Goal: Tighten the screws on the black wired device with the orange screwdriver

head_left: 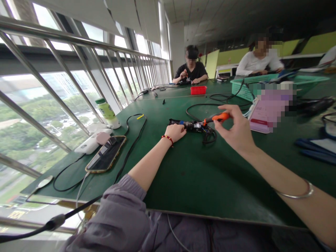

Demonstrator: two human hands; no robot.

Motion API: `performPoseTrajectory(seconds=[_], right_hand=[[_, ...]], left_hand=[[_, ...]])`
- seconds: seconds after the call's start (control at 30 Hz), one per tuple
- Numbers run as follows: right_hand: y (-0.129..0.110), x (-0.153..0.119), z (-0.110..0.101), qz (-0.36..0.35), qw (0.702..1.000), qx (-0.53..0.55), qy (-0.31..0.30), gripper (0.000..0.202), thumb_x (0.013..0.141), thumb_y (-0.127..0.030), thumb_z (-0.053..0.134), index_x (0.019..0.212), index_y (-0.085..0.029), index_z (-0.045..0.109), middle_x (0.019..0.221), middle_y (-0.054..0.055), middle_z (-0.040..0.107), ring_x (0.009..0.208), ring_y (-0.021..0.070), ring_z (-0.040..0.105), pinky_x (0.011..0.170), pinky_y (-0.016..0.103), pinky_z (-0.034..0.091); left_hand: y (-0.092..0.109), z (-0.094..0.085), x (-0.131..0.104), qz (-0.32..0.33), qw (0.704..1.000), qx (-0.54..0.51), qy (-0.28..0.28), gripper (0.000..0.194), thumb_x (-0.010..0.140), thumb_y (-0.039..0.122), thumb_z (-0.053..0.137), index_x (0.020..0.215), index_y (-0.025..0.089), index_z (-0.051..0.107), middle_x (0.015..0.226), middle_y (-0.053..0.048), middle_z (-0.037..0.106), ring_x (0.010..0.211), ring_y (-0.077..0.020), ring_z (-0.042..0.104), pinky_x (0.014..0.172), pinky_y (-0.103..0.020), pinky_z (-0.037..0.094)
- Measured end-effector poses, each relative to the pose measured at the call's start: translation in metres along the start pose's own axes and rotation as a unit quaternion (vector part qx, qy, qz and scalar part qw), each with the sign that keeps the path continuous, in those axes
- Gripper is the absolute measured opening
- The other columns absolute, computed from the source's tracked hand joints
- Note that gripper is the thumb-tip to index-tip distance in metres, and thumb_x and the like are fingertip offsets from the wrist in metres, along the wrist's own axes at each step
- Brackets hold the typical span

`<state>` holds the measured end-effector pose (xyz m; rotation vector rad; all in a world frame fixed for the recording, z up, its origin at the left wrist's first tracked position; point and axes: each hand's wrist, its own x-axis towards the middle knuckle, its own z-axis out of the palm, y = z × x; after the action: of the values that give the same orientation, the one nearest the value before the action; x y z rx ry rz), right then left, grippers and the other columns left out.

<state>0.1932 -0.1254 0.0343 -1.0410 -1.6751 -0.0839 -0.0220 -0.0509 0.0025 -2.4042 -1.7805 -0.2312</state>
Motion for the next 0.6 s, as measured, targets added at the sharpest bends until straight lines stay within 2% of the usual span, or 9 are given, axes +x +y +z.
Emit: performPoseTrajectory(seconds=[0.17, 0.37, 0.53, 0.6], right_hand=[[-0.0010, -0.0007, 0.0008, 0.034, 0.999, -0.009, -0.040, 0.017, 0.077, -0.035, 0.060, 0.090, -0.025, 0.058, 0.062, -0.001, 0.060, 0.061, 0.0188, 0.058, 0.067, 0.035, 0.047], [-0.0006, 0.0001, 0.0008, 0.000, 1.000, -0.005, -0.004, 0.029, 0.075, -0.029, 0.059, 0.103, -0.022, 0.056, 0.082, 0.004, 0.064, 0.074, 0.0211, 0.061, 0.074, 0.037, 0.048], [-0.0009, -0.0010, 0.0024, 0.019, 0.999, -0.015, -0.029, 0.015, 0.076, -0.033, 0.060, 0.088, -0.025, 0.057, 0.062, -0.002, 0.059, 0.060, 0.0184, 0.058, 0.069, 0.035, 0.047], [-0.0010, -0.0016, 0.0027, 0.019, 0.999, -0.012, -0.030, 0.017, 0.076, -0.034, 0.060, 0.091, -0.025, 0.057, 0.063, -0.002, 0.059, 0.062, 0.0187, 0.059, 0.070, 0.035, 0.047]], left_hand=[[0.0002, -0.0004, 0.0000, -0.008, 1.000, 0.004, -0.006, 0.029, 0.088, 0.034, 0.043, 0.087, 0.021, 0.068, 0.087, -0.006, 0.071, 0.082, -0.0223, 0.066, 0.071, -0.030, 0.046], [0.0008, -0.0007, -0.0006, 0.000, 1.000, 0.007, -0.008, 0.033, 0.090, 0.040, 0.042, 0.087, 0.021, 0.069, 0.087, -0.007, 0.071, 0.082, -0.0224, 0.067, 0.071, -0.030, 0.046], [0.0009, 0.0007, 0.0001, -0.004, 1.000, 0.009, -0.001, 0.037, 0.092, 0.043, 0.039, 0.087, 0.021, 0.069, 0.086, -0.007, 0.071, 0.082, -0.0227, 0.067, 0.071, -0.030, 0.047], [0.0004, 0.0014, 0.0004, -0.002, 1.000, 0.010, -0.001, 0.038, 0.093, 0.043, 0.038, 0.089, 0.021, 0.069, 0.087, -0.007, 0.071, 0.082, -0.0224, 0.067, 0.072, -0.030, 0.047]])
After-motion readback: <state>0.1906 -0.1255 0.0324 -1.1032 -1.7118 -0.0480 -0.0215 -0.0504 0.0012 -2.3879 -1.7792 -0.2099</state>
